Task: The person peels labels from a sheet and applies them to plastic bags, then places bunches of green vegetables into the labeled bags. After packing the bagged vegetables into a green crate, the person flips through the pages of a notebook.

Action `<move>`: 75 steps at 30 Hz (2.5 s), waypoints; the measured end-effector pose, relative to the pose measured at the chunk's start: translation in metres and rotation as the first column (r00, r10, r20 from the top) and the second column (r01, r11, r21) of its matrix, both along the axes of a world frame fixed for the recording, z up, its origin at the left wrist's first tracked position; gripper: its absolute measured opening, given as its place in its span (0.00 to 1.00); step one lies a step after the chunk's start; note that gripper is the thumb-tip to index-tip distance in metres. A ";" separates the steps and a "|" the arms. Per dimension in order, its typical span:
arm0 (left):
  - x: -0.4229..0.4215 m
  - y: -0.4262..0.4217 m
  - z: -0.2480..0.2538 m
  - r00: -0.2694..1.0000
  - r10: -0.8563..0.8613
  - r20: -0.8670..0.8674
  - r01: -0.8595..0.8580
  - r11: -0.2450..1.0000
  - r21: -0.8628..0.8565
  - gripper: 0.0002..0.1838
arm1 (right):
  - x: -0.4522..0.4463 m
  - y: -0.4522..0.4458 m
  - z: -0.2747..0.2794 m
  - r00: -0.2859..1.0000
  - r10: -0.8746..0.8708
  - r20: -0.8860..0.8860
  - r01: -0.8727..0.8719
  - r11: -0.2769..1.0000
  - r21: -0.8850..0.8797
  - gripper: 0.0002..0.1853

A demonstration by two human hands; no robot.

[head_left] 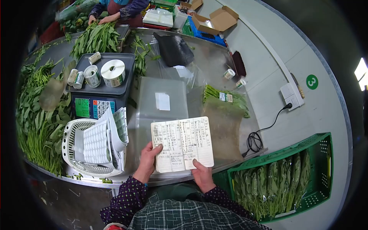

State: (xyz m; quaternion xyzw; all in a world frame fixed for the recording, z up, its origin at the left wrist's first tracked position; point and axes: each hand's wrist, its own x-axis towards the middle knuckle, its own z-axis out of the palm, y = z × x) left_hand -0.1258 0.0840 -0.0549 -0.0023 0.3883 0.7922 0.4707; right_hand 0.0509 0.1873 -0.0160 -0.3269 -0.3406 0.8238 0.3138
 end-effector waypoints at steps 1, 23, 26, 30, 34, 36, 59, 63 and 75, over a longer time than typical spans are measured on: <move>0.000 0.000 0.000 1.000 0.001 -0.001 -0.001 1.000 0.000 0.16 | -0.001 0.000 0.001 1.000 -0.018 -0.010 0.018 1.000 -0.026 0.28; -0.005 0.005 -0.008 1.000 -0.008 0.024 0.007 1.000 0.026 0.16 | -0.004 0.005 -0.006 1.000 0.011 0.016 -0.011 1.000 -0.008 0.28; -0.006 0.006 -0.008 1.000 -0.002 0.023 0.002 1.000 0.020 0.16 | -0.006 0.005 -0.005 1.000 -0.001 0.020 0.001 1.000 0.005 0.28; -0.008 0.005 -0.009 1.000 -0.004 0.029 0.003 1.000 0.025 0.16 | -0.007 0.005 -0.007 1.000 0.013 0.025 -0.013 1.000 -0.014 0.29; -0.010 0.005 -0.008 1.000 -0.007 0.028 0.006 1.000 0.027 0.16 | -0.010 0.004 -0.007 1.000 0.011 0.025 -0.011 1.000 -0.004 0.29; -0.011 0.004 -0.010 1.000 -0.003 0.029 0.003 1.000 0.019 0.16 | -0.012 0.004 -0.006 0.999 0.011 0.033 -0.011 1.000 -0.014 0.28; -0.019 0.007 -0.013 0.999 0.004 0.042 -0.004 1.000 -0.003 0.17 | -0.019 0.004 -0.013 0.999 -0.009 0.037 0.010 1.000 -0.023 0.29; -0.019 0.006 -0.014 0.999 0.001 0.042 -0.001 1.000 -0.014 0.17 | -0.019 0.004 -0.015 0.999 -0.010 0.043 0.011 1.000 -0.026 0.29; -0.018 0.005 -0.011 0.999 0.013 0.030 -0.012 0.999 -0.036 0.16 | -0.019 0.004 -0.015 0.999 -0.011 0.047 0.012 1.000 -0.023 0.29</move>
